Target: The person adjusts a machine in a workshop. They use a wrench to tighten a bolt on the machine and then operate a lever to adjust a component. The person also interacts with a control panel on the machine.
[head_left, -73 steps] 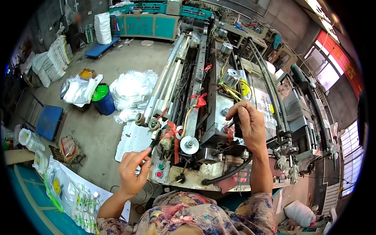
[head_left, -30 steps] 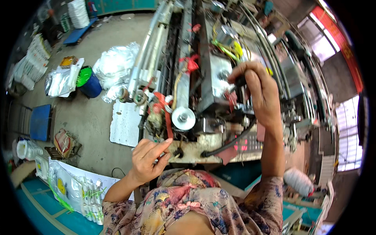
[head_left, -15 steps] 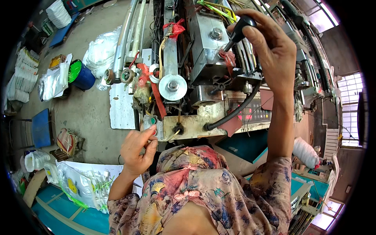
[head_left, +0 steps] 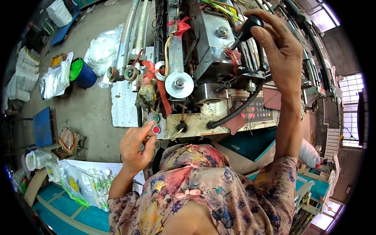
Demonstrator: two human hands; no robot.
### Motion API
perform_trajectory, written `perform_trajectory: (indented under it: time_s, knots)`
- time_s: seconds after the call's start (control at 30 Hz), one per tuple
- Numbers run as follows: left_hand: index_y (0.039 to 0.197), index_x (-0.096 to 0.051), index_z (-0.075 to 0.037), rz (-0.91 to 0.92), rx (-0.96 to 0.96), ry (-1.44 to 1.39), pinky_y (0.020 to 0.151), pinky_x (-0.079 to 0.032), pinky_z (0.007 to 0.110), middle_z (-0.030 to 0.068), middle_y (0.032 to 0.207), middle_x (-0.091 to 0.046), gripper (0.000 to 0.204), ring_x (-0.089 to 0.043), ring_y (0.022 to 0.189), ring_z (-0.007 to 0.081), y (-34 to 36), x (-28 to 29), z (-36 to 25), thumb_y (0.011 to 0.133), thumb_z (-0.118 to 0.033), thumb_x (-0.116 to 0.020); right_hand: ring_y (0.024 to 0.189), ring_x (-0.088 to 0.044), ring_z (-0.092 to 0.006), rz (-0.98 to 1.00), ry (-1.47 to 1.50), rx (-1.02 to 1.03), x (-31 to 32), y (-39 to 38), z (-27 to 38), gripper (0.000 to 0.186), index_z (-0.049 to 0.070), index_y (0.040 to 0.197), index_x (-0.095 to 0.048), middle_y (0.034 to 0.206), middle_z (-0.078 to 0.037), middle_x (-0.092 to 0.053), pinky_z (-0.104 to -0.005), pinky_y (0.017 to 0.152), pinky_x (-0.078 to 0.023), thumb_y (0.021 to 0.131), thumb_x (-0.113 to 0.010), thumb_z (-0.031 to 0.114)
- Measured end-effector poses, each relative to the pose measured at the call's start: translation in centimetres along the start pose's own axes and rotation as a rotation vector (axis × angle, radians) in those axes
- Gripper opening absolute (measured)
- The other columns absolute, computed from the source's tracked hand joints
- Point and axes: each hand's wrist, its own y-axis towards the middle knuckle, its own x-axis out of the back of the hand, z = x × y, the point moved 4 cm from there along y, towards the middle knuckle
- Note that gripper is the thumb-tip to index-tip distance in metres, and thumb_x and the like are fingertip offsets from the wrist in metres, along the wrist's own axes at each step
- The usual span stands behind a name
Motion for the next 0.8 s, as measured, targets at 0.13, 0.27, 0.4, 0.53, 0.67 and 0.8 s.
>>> perform_trajectory:
  time_s: [0.13, 0.27, 0.4, 0.53, 0.67, 0.8]
  knots:
    - [0.123, -0.061, 0.003, -0.030, 0.159, -0.003, 0.064, -0.044, 0.026, 0.0072, 0.079, -0.062, 0.038, -0.055, 0.067, 0.0131, -2.3, 1.0, 1.7, 0.085, 0.005, -0.061, 0.095, -0.066, -0.0138, -0.021, -0.019, -0.004, 0.1, -0.1, 0.0, 0.029, -0.001, 0.123, -0.060, 0.101, -0.011, -0.071, -0.0280, 0.090, -0.049, 0.097, -0.060, 0.013]
    - [0.123, -0.061, 0.003, -0.020, 0.102, 0.035, 0.063, -0.044, 0.026, 0.0070, 0.078, -0.062, 0.038, -0.055, 0.066, 0.0131, -1.0, 1.0, 0.9, 0.085, 0.004, -0.063, 0.092, -0.064, -0.0094, -0.076, -0.021, 0.049, -0.7, -0.3, 0.5, 0.028, 0.001, 0.123, -0.061, 0.098, -0.009, -0.071, -0.0218, 0.085, -0.047, 0.097, -0.061, 0.012]
    - [0.119, -0.064, -0.001, 0.047, -0.058, 0.013, 0.056, -0.042, 0.030, 0.0053, 0.076, -0.063, 0.042, -0.052, 0.058, 0.0175, 1.8, -1.2, -1.0, 0.078, 0.003, -0.068, 0.090, -0.062, -0.0068, -0.064, -0.110, 0.081, -0.5, -0.1, 0.7, 0.028, 0.003, 0.123, -0.062, 0.096, -0.007, -0.071, -0.0188, 0.083, -0.044, 0.096, -0.062, 0.012]
    - [0.119, -0.064, -0.001, 0.066, -0.065, -0.004, 0.058, -0.043, 0.031, 0.0060, 0.075, -0.063, 0.041, -0.054, 0.059, 0.0178, 1.6, -2.2, -0.8, 0.078, 0.004, -0.068, 0.094, -0.065, -0.0095, -0.012, -0.045, 0.034, -0.6, 0.2, 0.3, 0.029, 0.003, 0.124, -0.061, 0.098, -0.008, -0.071, -0.0212, 0.086, -0.047, 0.096, -0.061, 0.012]
    - [0.120, -0.064, 0.001, 0.059, 0.119, 0.020, 0.058, -0.045, 0.027, 0.0084, 0.076, -0.062, 0.038, -0.057, 0.062, 0.0152, -1.3, -1.8, 1.3, 0.082, 0.005, -0.064, 0.091, -0.065, -0.0099, -0.054, -0.076, -0.015, 0.3, -0.4, -0.6, 0.029, 0.002, 0.124, -0.062, 0.098, -0.009, -0.072, -0.0212, 0.080, -0.049, 0.097, -0.061, 0.013]
    - [0.119, -0.065, -0.002, 0.252, 0.168, 0.072, 0.061, -0.045, 0.026, 0.0076, 0.077, -0.062, 0.035, -0.056, 0.063, 0.0154, -1.7, -3.8, 2.1, 0.084, 0.002, -0.064, 0.086, -0.066, -0.0101, -0.257, -0.086, 0.043, -1.9, -0.6, 1.2, 0.033, 0.004, 0.127, -0.061, 0.106, -0.013, -0.070, -0.0177, 0.070, -0.050, 0.094, -0.062, 0.005]
